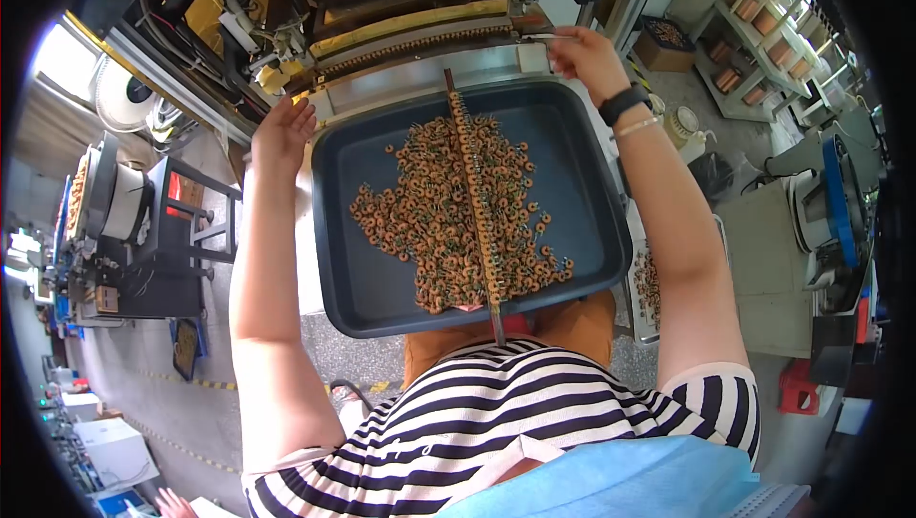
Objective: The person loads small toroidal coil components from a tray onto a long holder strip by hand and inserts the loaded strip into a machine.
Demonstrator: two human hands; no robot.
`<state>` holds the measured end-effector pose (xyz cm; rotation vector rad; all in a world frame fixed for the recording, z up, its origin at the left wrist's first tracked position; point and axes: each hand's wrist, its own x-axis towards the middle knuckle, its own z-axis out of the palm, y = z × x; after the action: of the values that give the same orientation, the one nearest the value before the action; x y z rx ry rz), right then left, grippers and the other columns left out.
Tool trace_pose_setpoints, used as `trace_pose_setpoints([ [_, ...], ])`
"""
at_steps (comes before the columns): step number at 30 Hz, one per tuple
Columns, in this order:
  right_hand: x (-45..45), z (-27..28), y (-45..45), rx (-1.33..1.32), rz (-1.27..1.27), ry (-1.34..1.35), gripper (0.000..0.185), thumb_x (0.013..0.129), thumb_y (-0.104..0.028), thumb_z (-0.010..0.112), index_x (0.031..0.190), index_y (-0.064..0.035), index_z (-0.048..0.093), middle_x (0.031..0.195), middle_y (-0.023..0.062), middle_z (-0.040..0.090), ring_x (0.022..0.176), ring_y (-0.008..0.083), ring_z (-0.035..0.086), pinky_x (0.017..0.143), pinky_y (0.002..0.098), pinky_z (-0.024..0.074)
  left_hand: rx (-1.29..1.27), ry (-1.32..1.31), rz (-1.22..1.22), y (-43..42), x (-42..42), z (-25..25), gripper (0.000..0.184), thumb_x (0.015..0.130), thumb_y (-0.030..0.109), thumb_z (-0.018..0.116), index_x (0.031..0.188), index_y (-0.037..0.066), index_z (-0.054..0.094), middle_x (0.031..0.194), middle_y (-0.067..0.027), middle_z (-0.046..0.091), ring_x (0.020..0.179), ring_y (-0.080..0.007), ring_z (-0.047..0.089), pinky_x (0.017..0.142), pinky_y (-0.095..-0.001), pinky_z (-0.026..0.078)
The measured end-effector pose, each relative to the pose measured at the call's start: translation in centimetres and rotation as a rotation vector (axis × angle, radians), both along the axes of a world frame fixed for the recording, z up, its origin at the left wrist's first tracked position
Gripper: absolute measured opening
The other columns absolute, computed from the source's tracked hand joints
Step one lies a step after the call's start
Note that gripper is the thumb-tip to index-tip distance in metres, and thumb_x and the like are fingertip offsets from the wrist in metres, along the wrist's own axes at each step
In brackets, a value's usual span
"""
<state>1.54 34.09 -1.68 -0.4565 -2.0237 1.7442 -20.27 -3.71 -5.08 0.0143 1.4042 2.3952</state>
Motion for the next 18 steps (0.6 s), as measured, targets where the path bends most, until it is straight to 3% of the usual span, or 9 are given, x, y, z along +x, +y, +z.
trace_pose_setpoints([
  [2,-2.3,-0.1,1.1,-0.077,-0.093,0.026,0.032,0.089,-0.013,0.052,0.118,-0.0005,0.048,0.083,0.0081,0.062,0.068,0.0116,0.056,0.059,0.0233,0.0456,-0.011,0.081,0.031,1.0,-0.8,-0.3,0.036,0.088,0.013,0.053,0.12,0.0,0.045,0.096,-0.0142,0.058,0.083,-0.0223,0.056,0.073,-0.0316,0.047],
  [4,-4.1,-0.5,1.3,-0.025,-0.121,0.045,0.037,0.088,-0.012,0.052,0.122,0.0,0.045,0.08,0.0095,0.062,0.063,0.014,0.057,0.054,0.0263,0.0464,-0.016,0.123,0.078,1.8,-1.5,-0.7,0.034,0.088,0.011,0.053,0.119,-0.001,0.046,0.092,-0.0116,0.059,0.078,-0.0209,0.057,0.069,-0.0309,0.047],
  [8,-5.8,-1.3,1.4,0.1,-0.131,0.039,0.026,0.088,-0.009,0.053,0.112,0.0017,0.053,0.078,0.0087,0.061,0.063,0.0134,0.056,0.054,0.026,0.0459,-0.015,0.169,0.129,2.0,-2.8,-1.2,0.031,0.085,0.005,0.057,0.114,-0.004,0.049,0.091,-0.0122,0.059,0.076,-0.0208,0.058,0.067,-0.0298,0.048],
  [12,-6.1,-1.2,1.5,-0.064,-0.125,0.188,0.021,0.086,-0.005,0.055,0.105,0.0033,0.056,0.077,0.0076,0.061,0.062,0.0126,0.056,0.053,0.0251,0.0445,0.031,0.192,0.218,3.0,-2.8,-0.1,0.026,0.084,-0.001,0.057,0.108,-0.009,0.051,0.089,-0.0123,0.058,0.075,-0.0206,0.058,0.065,-0.0272,0.049],
  [15,-5.2,-0.9,1.4,-0.001,-0.111,0.196,0.022,0.08,-0.006,0.061,0.1,0.0042,0.058,0.074,0.0072,0.062,0.056,0.012,0.055,0.05,0.0243,0.0433,0.093,0.214,0.255,3.3,-2.0,0.6,0.026,0.083,0.001,0.059,0.107,-0.008,0.052,0.088,-0.011,0.058,0.073,-0.0193,0.057,0.065,-0.0273,0.049],
  [18,-2.3,-0.2,1.3,0.299,-0.063,0.024,0.02,0.074,-0.013,0.069,0.086,0.0018,0.063,0.065,0.0062,0.061,0.051,0.0116,0.055,0.046,0.0259,0.0426,0.076,0.222,0.222,2.4,-0.2,1.4,0.023,0.083,0.004,0.06,0.103,-0.004,0.053,0.082,-0.0076,0.059,0.07,-0.0161,0.056,0.063,-0.0254,0.047],
])
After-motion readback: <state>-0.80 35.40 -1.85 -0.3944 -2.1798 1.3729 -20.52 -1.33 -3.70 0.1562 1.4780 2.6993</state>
